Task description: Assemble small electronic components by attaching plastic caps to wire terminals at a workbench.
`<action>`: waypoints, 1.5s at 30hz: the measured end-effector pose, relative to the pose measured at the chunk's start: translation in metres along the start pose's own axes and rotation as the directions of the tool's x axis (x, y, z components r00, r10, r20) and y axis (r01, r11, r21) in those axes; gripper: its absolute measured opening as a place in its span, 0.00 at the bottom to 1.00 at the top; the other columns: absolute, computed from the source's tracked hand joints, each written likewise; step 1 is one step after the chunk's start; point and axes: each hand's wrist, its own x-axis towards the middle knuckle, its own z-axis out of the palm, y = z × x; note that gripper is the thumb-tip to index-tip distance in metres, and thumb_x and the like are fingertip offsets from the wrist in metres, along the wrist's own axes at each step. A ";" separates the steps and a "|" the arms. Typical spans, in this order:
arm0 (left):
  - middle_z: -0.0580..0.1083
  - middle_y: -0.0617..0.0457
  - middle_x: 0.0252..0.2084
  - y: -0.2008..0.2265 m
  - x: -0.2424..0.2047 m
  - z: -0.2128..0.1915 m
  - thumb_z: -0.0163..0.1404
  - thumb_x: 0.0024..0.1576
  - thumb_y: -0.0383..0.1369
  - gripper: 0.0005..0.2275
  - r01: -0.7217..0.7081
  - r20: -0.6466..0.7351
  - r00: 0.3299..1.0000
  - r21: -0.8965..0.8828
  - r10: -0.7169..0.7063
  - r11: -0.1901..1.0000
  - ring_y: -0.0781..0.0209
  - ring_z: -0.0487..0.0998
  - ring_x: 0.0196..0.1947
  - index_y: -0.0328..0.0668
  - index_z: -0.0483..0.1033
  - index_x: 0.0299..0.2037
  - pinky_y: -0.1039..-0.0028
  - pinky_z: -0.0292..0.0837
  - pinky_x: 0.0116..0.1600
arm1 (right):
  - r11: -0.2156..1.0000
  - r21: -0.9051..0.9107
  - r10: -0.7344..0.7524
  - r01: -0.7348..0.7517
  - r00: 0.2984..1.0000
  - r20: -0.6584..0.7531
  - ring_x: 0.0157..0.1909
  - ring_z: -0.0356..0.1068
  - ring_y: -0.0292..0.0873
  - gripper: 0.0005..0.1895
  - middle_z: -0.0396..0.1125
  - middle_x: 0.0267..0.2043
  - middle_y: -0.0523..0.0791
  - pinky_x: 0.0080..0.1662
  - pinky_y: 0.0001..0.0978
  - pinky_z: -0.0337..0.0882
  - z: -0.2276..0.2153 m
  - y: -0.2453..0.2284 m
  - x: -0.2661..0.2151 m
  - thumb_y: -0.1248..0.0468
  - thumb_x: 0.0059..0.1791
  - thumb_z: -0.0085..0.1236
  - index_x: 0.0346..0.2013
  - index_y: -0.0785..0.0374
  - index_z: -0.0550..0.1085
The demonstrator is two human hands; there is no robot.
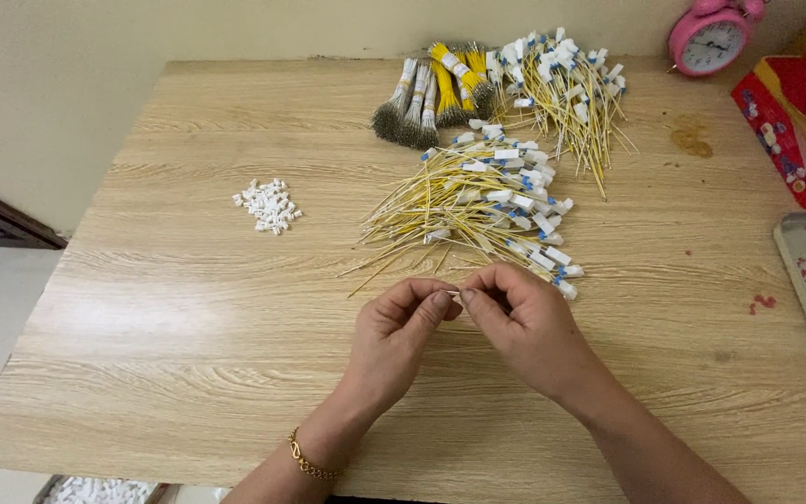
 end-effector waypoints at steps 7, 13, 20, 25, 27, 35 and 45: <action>0.79 0.54 0.36 -0.003 -0.002 -0.014 0.54 0.63 0.33 0.09 -0.037 -0.066 0.997 0.103 0.044 0.994 0.72 0.74 0.36 0.32 0.80 0.39 0.80 0.72 0.42 | 0.993 -0.042 -0.105 0.108 0.992 0.068 0.33 0.69 0.29 0.06 0.73 0.32 0.39 0.36 0.23 0.72 -0.001 0.018 0.009 0.65 0.49 0.59 0.39 0.64 0.77; 0.78 0.55 0.38 0.040 0.053 -0.079 0.55 0.61 0.36 0.08 -0.145 -0.006 0.975 0.741 0.222 0.656 0.68 0.77 0.33 0.46 0.81 0.47 0.76 0.72 0.37 | 0.996 0.088 -0.018 0.015 0.999 0.032 0.29 0.59 0.29 0.04 0.65 0.28 0.38 0.31 0.23 0.62 -0.006 0.033 0.025 0.66 0.51 0.58 0.37 0.65 0.76; 0.79 0.53 0.41 0.036 0.104 -0.166 0.62 0.49 0.38 0.09 0.070 -0.029 0.870 0.996 0.492 -0.064 0.52 0.77 0.44 0.56 0.86 0.39 0.57 0.67 0.49 | 0.996 0.033 0.085 -0.085 0.996 0.014 0.27 0.58 0.28 0.05 0.64 0.25 0.36 0.29 0.22 0.60 -0.003 0.031 0.032 0.65 0.50 0.58 0.33 0.65 0.76; 0.77 0.54 0.44 0.029 0.108 -0.166 0.60 0.54 0.39 0.04 0.156 -0.123 0.922 0.986 0.368 -0.062 0.53 0.74 0.49 0.59 0.86 0.37 0.58 0.64 0.54 | 0.991 0.106 0.078 -0.080 0.997 0.027 0.27 0.56 0.28 0.05 0.63 0.26 0.36 0.28 0.24 0.59 -0.005 0.035 0.032 0.65 0.50 0.57 0.34 0.64 0.76; 0.77 0.55 0.43 0.029 0.102 -0.158 0.60 0.54 0.39 0.04 0.143 -0.117 0.914 0.989 0.388 -0.037 0.53 0.74 0.49 0.57 0.86 0.36 0.58 0.64 0.54 | 0.989 0.119 0.086 -0.088 0.996 0.022 0.27 0.56 0.29 0.05 0.63 0.25 0.36 0.28 0.24 0.58 -0.006 0.039 0.031 0.65 0.50 0.57 0.34 0.64 0.76; 0.82 0.55 0.38 0.034 0.022 -0.042 0.55 0.60 0.29 0.04 -0.086 -0.049 0.992 0.438 0.120 0.895 0.67 0.81 0.38 0.39 0.81 0.42 0.76 0.78 0.45 | 0.997 0.064 0.034 -0.040 0.994 0.100 0.31 0.60 0.28 0.06 0.65 0.28 0.35 0.33 0.22 0.64 -0.007 0.022 0.021 0.65 0.51 0.56 0.32 0.64 0.74; 0.81 0.53 0.40 0.009 0.005 -0.011 0.55 0.60 0.25 0.09 0.149 0.099 0.985 -0.090 -0.141 0.985 0.68 0.79 0.41 0.31 0.81 0.49 0.76 0.77 0.49 | 0.999 0.009 0.038 -0.039 0.992 0.118 0.29 0.60 0.28 0.06 0.65 0.26 0.35 0.31 0.23 0.64 -0.014 0.010 0.004 0.64 0.50 0.56 0.32 0.63 0.75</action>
